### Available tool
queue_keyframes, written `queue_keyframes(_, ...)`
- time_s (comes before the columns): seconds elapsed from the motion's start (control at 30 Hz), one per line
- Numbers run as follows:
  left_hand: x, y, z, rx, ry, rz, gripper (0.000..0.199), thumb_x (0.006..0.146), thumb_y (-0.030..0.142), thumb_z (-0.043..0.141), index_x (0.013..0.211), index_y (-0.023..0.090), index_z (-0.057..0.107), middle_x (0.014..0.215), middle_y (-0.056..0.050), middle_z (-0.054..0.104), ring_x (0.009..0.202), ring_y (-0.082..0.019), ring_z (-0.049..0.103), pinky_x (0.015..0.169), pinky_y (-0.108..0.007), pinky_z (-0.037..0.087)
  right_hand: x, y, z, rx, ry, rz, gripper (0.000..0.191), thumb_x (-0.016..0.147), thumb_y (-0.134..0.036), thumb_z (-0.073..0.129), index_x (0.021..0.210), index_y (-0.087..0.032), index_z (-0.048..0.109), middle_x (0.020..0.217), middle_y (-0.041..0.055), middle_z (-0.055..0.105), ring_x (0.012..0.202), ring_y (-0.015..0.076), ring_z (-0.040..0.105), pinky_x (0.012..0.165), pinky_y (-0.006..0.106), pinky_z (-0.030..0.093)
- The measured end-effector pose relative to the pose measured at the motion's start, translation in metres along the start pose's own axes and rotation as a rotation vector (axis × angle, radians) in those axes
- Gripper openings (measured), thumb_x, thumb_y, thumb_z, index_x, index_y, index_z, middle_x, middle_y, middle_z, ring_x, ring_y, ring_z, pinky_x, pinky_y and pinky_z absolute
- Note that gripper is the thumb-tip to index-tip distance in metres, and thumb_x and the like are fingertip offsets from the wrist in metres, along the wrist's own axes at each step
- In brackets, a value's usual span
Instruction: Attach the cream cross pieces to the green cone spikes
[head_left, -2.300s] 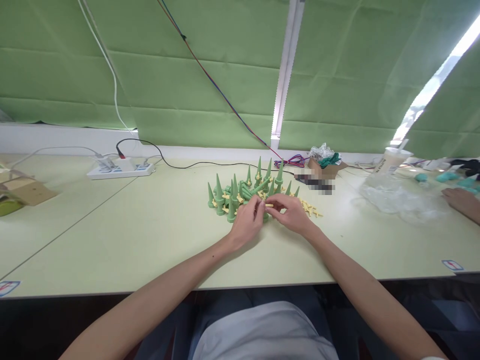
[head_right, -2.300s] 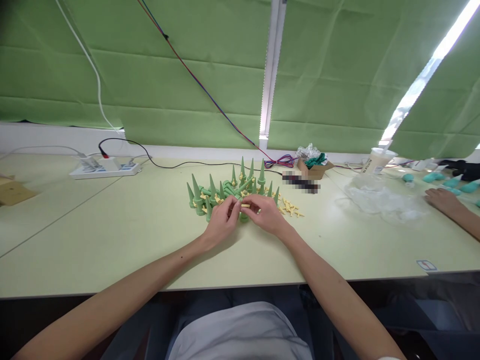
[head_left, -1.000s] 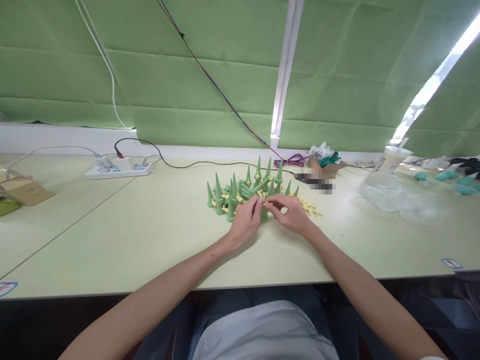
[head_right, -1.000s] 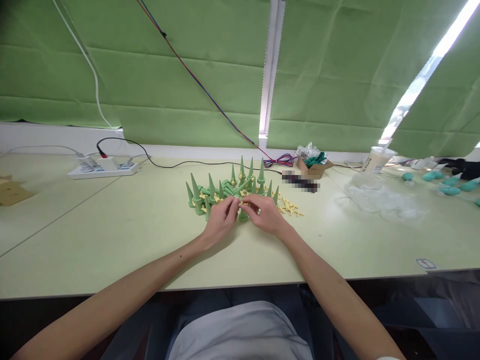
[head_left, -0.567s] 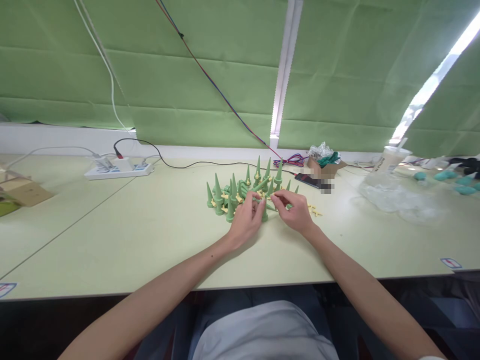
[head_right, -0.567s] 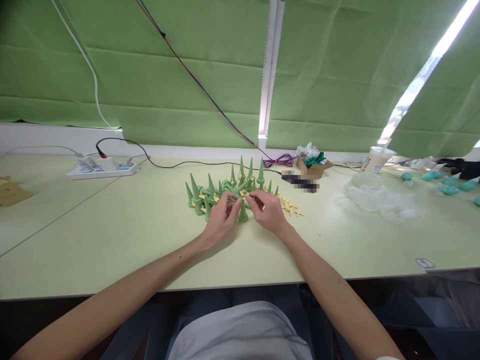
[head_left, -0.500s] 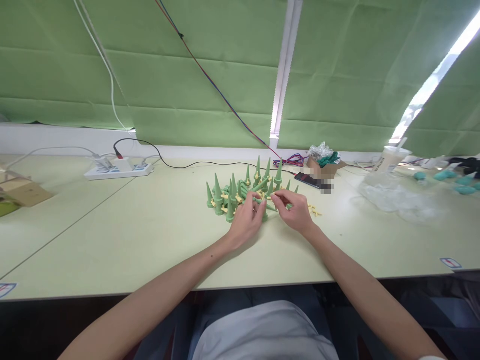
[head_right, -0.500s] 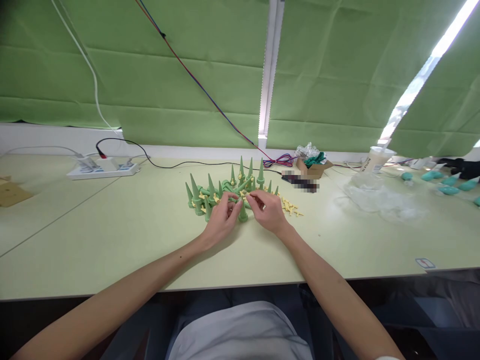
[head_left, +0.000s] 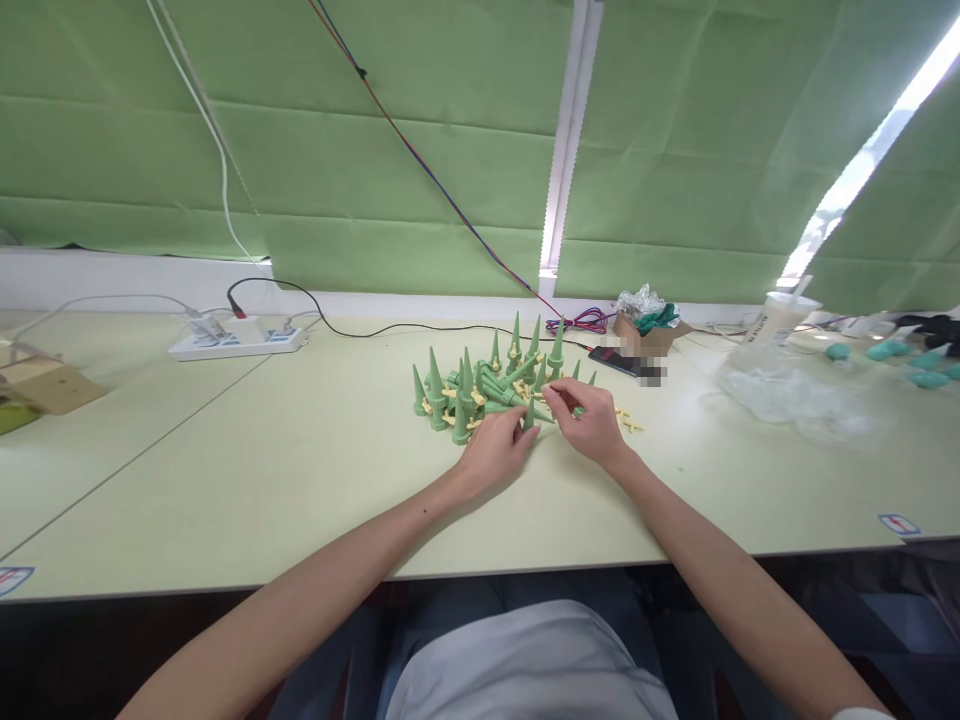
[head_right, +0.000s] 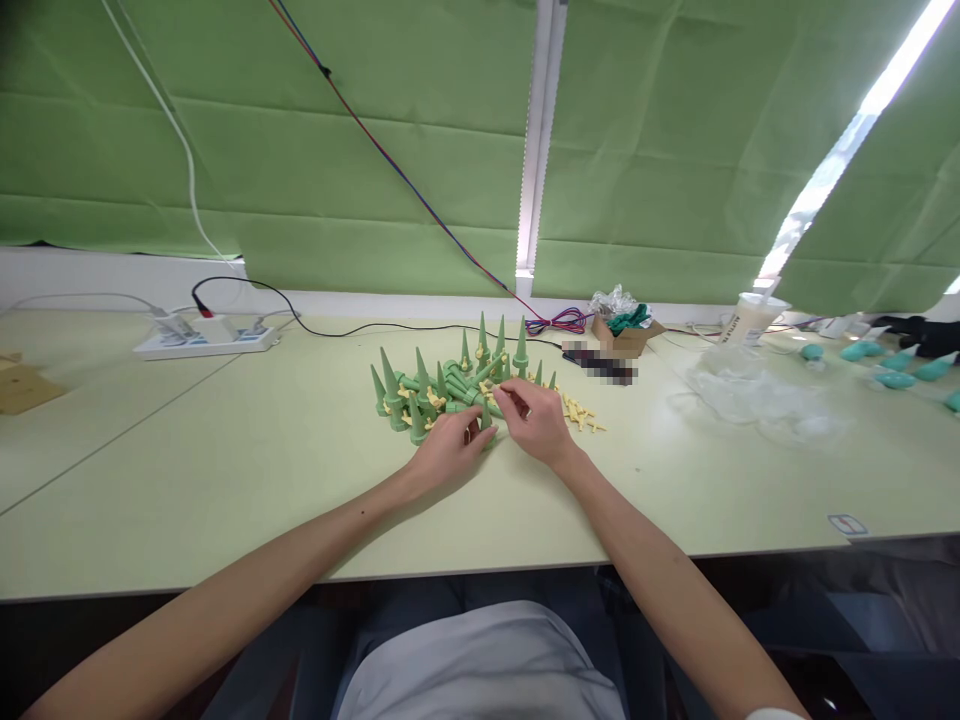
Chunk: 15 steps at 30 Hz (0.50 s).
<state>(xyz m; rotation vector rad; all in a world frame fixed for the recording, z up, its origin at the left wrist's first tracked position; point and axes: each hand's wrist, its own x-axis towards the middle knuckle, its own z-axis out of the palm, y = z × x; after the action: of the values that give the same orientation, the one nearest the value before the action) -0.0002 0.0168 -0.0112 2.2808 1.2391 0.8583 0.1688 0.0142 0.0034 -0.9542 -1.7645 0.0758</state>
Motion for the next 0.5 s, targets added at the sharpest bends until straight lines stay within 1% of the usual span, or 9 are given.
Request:
queue_keyframes(0.17, -0.0005, -0.0023, 0.0014, 0.030, -0.007, -0.004, 0.024, 0.086, 0.032, 0.050, 0.067, 0.021, 0.041, 0.059, 0.001, 0.050, 0.056, -0.016, 0.045, 0.051, -0.027, 0.027, 0.0005, 0.0001, 0.0002, -0.010, -0.002, -0.010, 0.023, 0.094, -0.033, 0.051, 0.078, -0.019, 0.059, 0.062, 0.0007, 0.057, 0.051, 0.0110, 0.047, 0.051, 0.025, 0.038)
queue_keyframes(0.37, -0.0010, -0.0033, 0.0019, 0.038, 0.004, -0.019, 0.025, 0.084, 0.032, 0.049, 0.064, 0.021, 0.038, 0.059, 0.000, 0.049, 0.054, -0.015, 0.044, 0.050, -0.028, 0.026, 0.0005, 0.0026, 0.0015, -0.013, -0.028, 0.010, 0.029, 0.095, -0.038, 0.049, 0.076, -0.018, 0.060, 0.059, 0.0004, 0.056, 0.050, 0.0109, 0.046, 0.051, 0.025, 0.039)
queue_keyframes(0.5, 0.0000, -0.0028, 0.0020, 0.026, 0.021, -0.021, 0.027, 0.085, 0.033, 0.047, 0.064, 0.021, 0.036, 0.057, 0.000, 0.048, 0.052, -0.014, 0.042, 0.050, -0.029, 0.026, 0.0002, 0.0049, 0.0019, -0.021, -0.043, 0.009, 0.030, 0.095, -0.038, 0.050, 0.076, -0.018, 0.061, 0.060, 0.0005, 0.057, 0.051, 0.0109, 0.047, 0.052, 0.025, 0.040)
